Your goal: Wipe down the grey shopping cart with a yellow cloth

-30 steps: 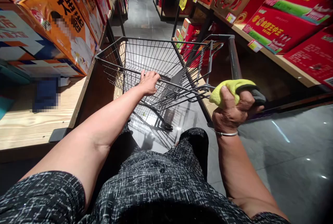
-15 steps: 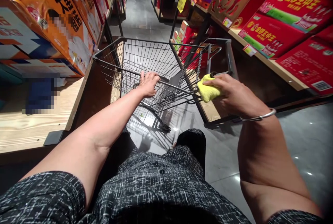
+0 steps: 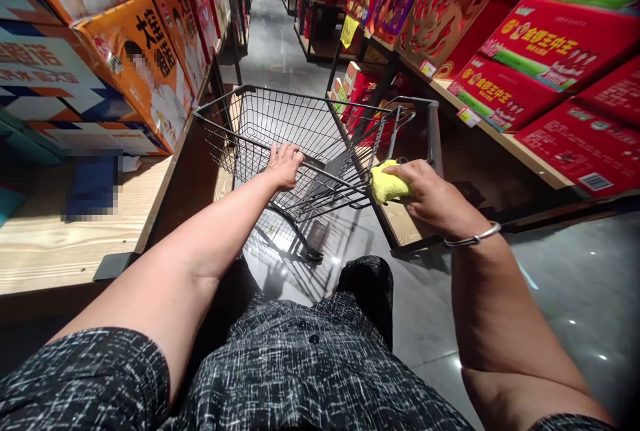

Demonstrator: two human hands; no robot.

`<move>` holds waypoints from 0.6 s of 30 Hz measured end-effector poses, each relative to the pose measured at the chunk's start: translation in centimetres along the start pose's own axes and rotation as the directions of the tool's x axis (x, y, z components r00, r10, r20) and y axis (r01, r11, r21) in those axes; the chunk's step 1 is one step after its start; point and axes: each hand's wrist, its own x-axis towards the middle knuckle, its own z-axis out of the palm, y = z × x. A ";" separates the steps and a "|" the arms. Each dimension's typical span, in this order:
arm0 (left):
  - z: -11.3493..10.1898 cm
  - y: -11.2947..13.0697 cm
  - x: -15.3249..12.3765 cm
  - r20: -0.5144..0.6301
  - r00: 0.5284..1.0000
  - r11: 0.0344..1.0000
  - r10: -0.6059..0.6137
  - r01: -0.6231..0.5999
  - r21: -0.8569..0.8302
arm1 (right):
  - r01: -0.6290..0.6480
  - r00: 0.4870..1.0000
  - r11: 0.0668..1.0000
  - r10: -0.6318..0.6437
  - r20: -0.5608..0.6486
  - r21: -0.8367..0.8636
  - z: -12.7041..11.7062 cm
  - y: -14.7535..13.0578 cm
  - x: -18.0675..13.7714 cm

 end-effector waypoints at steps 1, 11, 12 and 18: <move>-0.1 -0.3 -0.1 0.002 1.000 1.000 -0.009 0.009 0.004 | 0.002 1.000 1.000 -0.002 -0.006 -0.010 0.2 -0.6 -0.1; -0.8 -3.5 -1.1 0.018 0.981 0.976 -0.193 0.194 -0.098 | 0.094 0.992 0.995 -0.095 0.085 0.014 0.6 -9.3 -0.4; -0.9 -3.8 -1.3 0.020 0.975 0.969 -0.220 0.221 -0.110 | 0.143 0.983 0.987 -0.151 0.102 0.079 0.5 -9.7 0.0; -0.8 -4.9 -3.5 -0.050 0.999 0.972 -0.016 0.004 -0.234 | 0.299 0.946 0.905 -0.323 0.034 0.302 0.3 -8.3 5.1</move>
